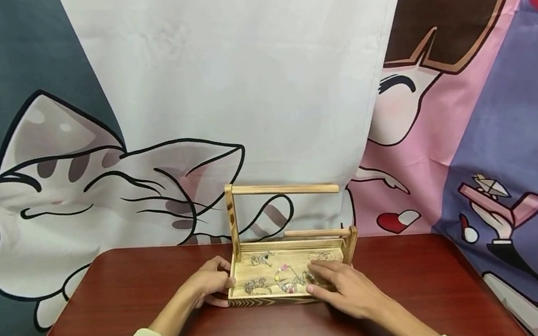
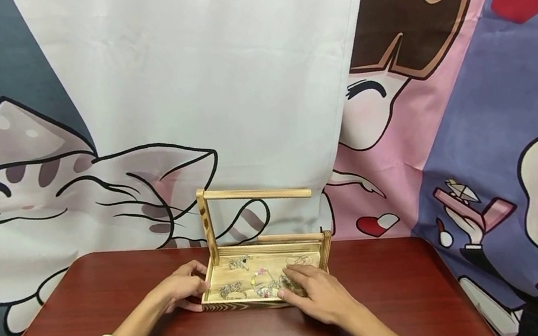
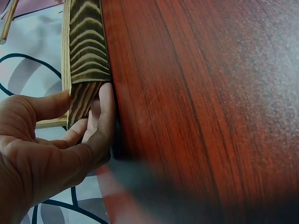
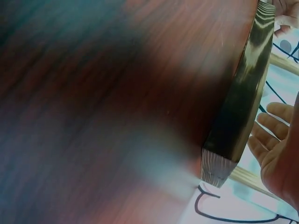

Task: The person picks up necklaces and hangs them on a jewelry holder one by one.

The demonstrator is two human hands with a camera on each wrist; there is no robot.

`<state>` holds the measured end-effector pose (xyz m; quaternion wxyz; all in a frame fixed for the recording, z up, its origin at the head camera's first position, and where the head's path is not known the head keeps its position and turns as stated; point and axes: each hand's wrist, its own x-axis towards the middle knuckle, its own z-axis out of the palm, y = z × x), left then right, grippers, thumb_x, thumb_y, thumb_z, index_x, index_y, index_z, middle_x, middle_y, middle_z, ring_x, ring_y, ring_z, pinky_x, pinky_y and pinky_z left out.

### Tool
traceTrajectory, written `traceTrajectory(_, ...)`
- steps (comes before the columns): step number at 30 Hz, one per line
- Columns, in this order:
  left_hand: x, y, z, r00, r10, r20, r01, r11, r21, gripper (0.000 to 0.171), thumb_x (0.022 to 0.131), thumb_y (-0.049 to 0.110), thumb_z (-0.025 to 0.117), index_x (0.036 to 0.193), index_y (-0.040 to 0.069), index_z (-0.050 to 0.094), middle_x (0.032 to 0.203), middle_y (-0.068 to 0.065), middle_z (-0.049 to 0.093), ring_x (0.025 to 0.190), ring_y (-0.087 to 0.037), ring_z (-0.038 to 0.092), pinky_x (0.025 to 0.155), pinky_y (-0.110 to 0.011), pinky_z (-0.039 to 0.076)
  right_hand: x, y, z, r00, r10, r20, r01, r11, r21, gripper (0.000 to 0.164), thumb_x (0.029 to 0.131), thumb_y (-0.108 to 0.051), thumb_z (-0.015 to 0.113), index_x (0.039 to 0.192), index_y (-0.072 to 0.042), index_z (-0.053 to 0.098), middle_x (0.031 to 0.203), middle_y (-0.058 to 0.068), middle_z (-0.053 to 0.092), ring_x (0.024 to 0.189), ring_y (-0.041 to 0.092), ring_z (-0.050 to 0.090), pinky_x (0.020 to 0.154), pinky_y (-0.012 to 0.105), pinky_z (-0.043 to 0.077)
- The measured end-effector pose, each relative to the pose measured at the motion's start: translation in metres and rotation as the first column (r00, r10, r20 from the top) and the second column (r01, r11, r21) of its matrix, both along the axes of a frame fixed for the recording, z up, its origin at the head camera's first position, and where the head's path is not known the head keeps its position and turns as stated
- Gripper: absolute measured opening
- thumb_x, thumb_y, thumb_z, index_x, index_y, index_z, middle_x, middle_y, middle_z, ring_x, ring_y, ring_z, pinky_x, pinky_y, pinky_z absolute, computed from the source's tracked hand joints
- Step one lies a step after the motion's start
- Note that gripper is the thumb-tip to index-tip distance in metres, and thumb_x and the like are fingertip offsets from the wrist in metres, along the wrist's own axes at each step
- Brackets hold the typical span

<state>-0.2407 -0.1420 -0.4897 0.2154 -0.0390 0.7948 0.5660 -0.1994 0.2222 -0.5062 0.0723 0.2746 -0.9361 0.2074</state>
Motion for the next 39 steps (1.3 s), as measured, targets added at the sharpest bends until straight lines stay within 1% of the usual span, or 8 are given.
traceTrajectory(4, -0.001, 0.000, -0.002, 1.000, 0.002, 0.003, -0.002, 1.000, -0.004, 0.039, 0.096, -0.002, 0.066, 0.133, -0.001, 0.052, 0.104, -0.019, 0.069, 0.089, -0.027, 0.072, 0.064, -0.038, 0.072, -0.001, -0.005, -0.004, 1.000, 0.029, 0.002, -0.029, 1.000, 0.010, 0.063, 0.113, -0.055, 0.060, 0.153, -0.008, 0.069, 0.158, 0.015, 0.069, 0.148, 0.040, 0.065, 0.123, 0.063, 0.056)
traceTrajectory(12, 0.001, 0.003, 0.002, 1.000, -0.008, -0.020, 0.008, 1.000, -0.020, 0.037, 0.094, -0.004, 0.063, 0.129, -0.001, 0.051, 0.098, -0.017, 0.068, 0.083, -0.024, 0.070, 0.061, -0.037, 0.071, -0.008, -0.012, -0.005, 0.998, 0.056, 0.025, -0.056, 0.998, 0.009, 0.061, 0.115, -0.054, 0.057, 0.152, -0.007, 0.070, 0.157, 0.017, 0.070, 0.147, 0.042, 0.065, 0.126, 0.063, 0.054)
traceTrajectory(17, 0.002, 0.005, 0.002, 0.999, -0.002, -0.037, 0.000, 0.999, -0.051, 0.037, 0.091, -0.005, 0.062, 0.126, -0.001, 0.052, 0.095, -0.015, 0.065, 0.081, -0.023, 0.068, 0.059, -0.036, 0.070, -0.014, -0.017, -0.007, 0.997, 0.054, 0.052, -0.054, 0.999, 0.002, 0.057, 0.116, -0.053, 0.056, 0.149, -0.010, 0.072, 0.151, 0.013, 0.074, 0.144, 0.036, 0.068, 0.124, 0.058, 0.056)
traceTrajectory(20, 0.002, 0.006, 0.001, 0.999, -0.002, -0.045, -0.001, 0.998, -0.062, 0.036, 0.091, -0.005, 0.062, 0.125, -0.001, 0.052, 0.097, -0.016, 0.067, 0.083, -0.024, 0.069, 0.060, -0.037, 0.070, -0.018, -0.020, -0.007, 0.997, 0.058, 0.055, -0.058, 0.998, -0.003, 0.053, 0.115, -0.050, 0.059, 0.146, -0.010, 0.075, 0.146, 0.011, 0.077, 0.140, 0.033, 0.071, 0.122, 0.056, 0.059)
traceTrajectory(29, 0.002, 0.005, -0.001, 0.999, -0.011, -0.041, 0.008, 0.999, -0.052, 0.034, 0.091, -0.006, 0.063, 0.122, -0.001, 0.053, 0.102, -0.019, 0.067, 0.084, -0.026, 0.071, 0.060, -0.037, 0.070, -0.031, -0.028, -0.007, 0.995, 0.100, 0.005, -0.100, 0.995, 0.014, 0.037, 0.110, -0.035, 0.072, 0.134, -0.007, 0.080, 0.129, 0.009, 0.083, 0.126, 0.032, 0.076, 0.112, 0.052, 0.064)
traceTrajectory(31, 0.003, 0.005, 0.000, 0.999, -0.015, -0.042, 0.013, 0.998, -0.054, 0.034, 0.091, -0.006, 0.063, 0.123, -0.001, 0.052, 0.102, -0.019, 0.068, 0.083, -0.026, 0.071, 0.060, -0.036, 0.070, -0.034, -0.030, -0.007, 0.994, 0.107, 0.008, -0.107, 0.994, 0.016, 0.035, 0.109, -0.032, 0.074, 0.133, -0.007, 0.080, 0.127, 0.010, 0.083, 0.122, 0.030, 0.077, 0.109, 0.051, 0.065)
traceTrajectory(36, 0.002, 0.006, 0.001, 0.999, -0.021, -0.042, 0.018, 0.999, -0.051, 0.034, 0.091, -0.007, 0.063, 0.123, -0.001, 0.051, 0.101, -0.020, 0.069, 0.082, -0.025, 0.071, 0.060, -0.036, 0.070, -0.043, -0.035, -0.005, 0.993, 0.118, 0.030, -0.118, 0.993, 0.006, 0.033, 0.109, -0.028, 0.075, 0.133, -0.006, 0.080, 0.127, 0.011, 0.083, 0.121, 0.031, 0.077, 0.109, 0.052, 0.066)
traceTrajectory(39, 0.002, 0.006, 0.002, 0.999, -0.022, -0.039, 0.020, 0.999, -0.048, 0.034, 0.092, -0.006, 0.063, 0.124, -0.002, 0.052, 0.100, -0.020, 0.070, 0.082, -0.025, 0.071, 0.060, -0.036, 0.070, -0.048, -0.039, -0.004, 0.992, 0.123, 0.042, -0.123, 0.992, 0.016, 0.032, 0.109, -0.028, 0.075, 0.134, -0.009, 0.080, 0.122, 0.009, 0.083, 0.115, 0.027, 0.076, 0.103, 0.049, 0.067)
